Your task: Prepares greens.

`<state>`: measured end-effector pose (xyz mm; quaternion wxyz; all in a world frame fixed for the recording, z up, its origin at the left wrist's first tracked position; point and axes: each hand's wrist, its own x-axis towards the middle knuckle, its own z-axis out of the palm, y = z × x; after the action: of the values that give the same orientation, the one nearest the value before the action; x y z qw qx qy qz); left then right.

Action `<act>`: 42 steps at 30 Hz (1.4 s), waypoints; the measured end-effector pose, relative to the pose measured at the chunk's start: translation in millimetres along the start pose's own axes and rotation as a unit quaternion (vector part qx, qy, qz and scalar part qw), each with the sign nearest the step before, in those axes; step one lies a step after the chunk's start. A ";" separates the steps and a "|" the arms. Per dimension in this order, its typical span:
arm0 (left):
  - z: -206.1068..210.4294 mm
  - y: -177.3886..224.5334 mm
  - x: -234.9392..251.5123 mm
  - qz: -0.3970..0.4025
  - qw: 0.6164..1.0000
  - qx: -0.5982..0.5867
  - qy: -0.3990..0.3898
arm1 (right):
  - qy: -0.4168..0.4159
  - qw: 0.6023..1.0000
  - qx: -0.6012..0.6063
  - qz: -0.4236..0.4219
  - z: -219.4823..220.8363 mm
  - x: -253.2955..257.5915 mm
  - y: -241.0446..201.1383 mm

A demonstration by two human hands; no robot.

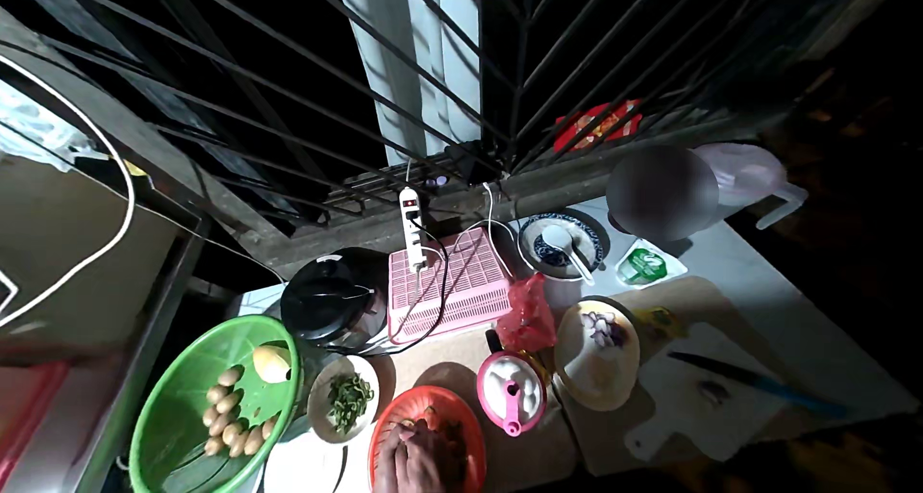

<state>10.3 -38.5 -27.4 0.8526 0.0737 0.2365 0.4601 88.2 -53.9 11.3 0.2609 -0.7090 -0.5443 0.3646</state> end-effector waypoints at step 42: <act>32.0 23.4 -10.2 -0.045 0.987 -0.006 0.153 | 0.296 0.923 0.218 -0.112 12.7 -14.3 -21.8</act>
<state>3.1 -30.7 12.1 0.8266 -0.0137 0.3641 0.4289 63.3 -62.1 23.7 0.5975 -0.6447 -0.4253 0.2157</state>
